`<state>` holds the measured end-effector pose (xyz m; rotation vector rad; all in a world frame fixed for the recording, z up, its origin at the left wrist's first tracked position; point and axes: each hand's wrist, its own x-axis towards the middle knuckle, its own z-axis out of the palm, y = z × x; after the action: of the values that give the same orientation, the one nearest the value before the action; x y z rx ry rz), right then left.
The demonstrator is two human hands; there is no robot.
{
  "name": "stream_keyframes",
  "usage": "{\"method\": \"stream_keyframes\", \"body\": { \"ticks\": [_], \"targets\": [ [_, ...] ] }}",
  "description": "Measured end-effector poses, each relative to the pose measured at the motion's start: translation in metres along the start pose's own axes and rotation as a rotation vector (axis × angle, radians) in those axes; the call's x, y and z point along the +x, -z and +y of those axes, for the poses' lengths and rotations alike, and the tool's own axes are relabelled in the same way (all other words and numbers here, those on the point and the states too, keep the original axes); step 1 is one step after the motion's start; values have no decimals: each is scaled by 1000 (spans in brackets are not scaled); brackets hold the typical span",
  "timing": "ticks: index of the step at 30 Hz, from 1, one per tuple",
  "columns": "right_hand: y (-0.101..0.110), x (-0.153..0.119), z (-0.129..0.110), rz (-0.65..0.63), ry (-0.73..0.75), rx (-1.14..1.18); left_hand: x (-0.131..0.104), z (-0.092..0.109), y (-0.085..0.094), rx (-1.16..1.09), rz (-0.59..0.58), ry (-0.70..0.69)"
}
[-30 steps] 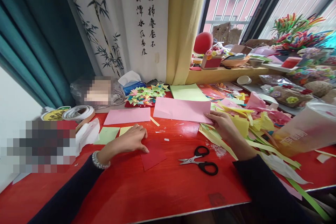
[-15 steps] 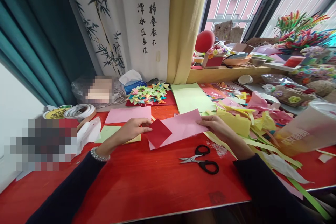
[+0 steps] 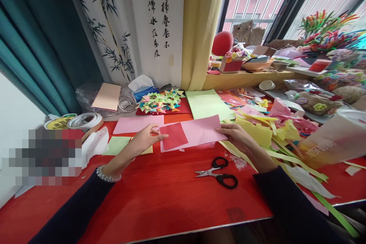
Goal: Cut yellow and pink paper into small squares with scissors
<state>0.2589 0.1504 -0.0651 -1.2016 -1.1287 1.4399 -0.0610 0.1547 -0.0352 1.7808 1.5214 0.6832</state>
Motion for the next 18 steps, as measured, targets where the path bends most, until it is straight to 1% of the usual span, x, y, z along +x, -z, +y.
{"method": "stream_keyframes", "body": {
  "ticks": [1,3,4,6,8,10,12,15,18],
  "targets": [
    [-1,-1,-1,16,27,7,-1,1,-1,-84,-64,29],
    [-2,-1,-3,43,93,22,-3,1,-4,-186,-127,5],
    [-2,-1,-3,53,130,26,-3,1,-6,-200,-128,-31],
    [-3,0,-1,62,187,23,0,-3,-7,-183,-91,-109],
    [-4,1,2,51,204,23,5,-9,-8,-153,-59,-154],
    [-6,3,5,28,195,31,8,-16,-8,-144,-59,-170],
    [-8,4,8,12,190,37,9,-21,-9,-151,-89,-168],
    [-10,4,9,1,174,45,7,-24,-9,-140,-119,-164],
    [-9,3,8,1,158,75,4,-21,-9,-98,-79,-203]
  ]
}}
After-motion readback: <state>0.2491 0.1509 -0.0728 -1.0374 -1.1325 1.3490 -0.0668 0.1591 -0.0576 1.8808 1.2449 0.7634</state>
